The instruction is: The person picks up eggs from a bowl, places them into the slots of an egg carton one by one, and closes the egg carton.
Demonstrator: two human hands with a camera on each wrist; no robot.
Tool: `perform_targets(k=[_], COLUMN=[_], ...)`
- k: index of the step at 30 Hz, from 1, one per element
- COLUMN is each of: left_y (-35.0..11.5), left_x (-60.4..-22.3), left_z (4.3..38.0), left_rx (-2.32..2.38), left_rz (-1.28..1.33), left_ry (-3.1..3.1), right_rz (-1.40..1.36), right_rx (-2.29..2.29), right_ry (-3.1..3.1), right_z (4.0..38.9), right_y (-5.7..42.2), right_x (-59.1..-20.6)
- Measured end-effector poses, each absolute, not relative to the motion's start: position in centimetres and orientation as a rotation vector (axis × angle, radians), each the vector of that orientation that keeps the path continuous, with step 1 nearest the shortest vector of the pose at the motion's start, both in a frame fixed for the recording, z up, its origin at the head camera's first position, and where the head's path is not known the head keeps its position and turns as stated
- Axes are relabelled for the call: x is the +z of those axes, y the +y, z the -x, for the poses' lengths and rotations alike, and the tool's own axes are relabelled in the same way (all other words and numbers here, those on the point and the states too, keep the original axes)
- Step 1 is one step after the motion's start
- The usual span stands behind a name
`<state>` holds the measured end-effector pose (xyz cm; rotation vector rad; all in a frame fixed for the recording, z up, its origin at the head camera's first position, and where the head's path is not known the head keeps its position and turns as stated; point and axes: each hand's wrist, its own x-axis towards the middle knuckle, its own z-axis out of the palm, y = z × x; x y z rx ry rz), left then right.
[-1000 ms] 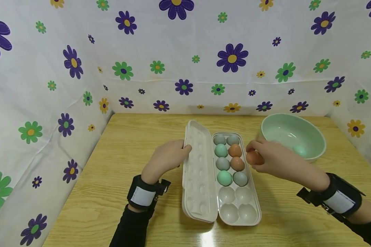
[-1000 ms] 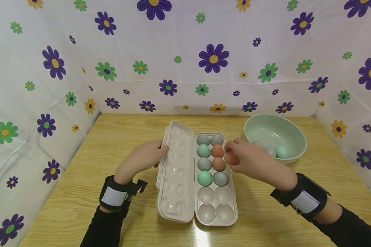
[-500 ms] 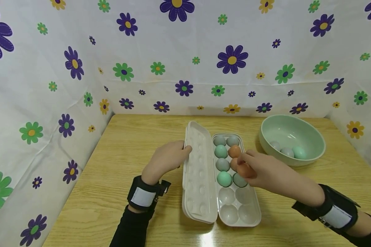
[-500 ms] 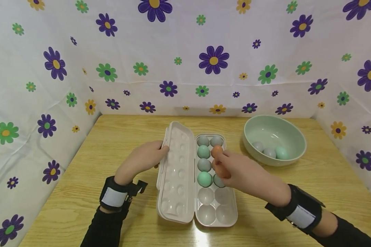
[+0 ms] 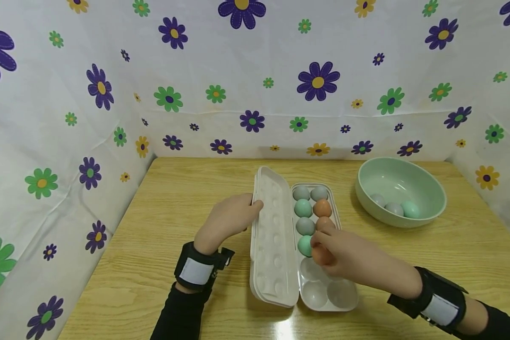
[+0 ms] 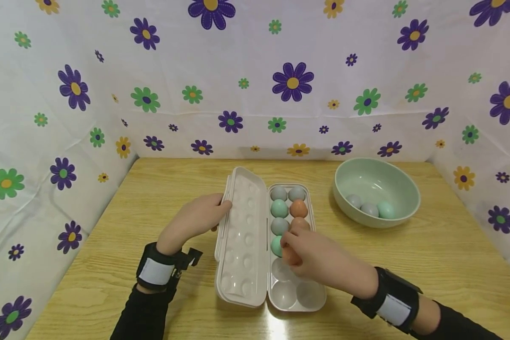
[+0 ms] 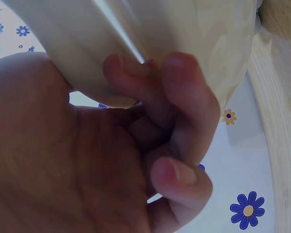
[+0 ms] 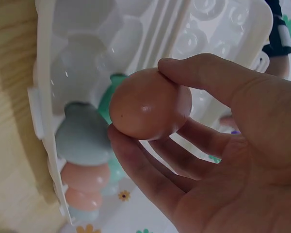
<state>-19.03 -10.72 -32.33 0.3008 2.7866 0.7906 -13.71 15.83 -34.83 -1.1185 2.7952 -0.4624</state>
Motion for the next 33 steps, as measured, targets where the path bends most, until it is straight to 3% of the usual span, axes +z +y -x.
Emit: perform_targets(k=[11,33], left_y=[-10.7,-10.7], left_x=[-32.5,-32.6], left_z=[19.1,19.2], left_rx=[0.796,0.784], left_rz=[-0.308,-0.310], left_ry=[2.792,2.793], right_rz=[1.206,1.214], right_rx=[-0.417,-0.443], right_ry=[2.776,2.804], right_z=[13.2,13.0], right_y=[15.3,14.8], right_x=[-36.8,-36.9])
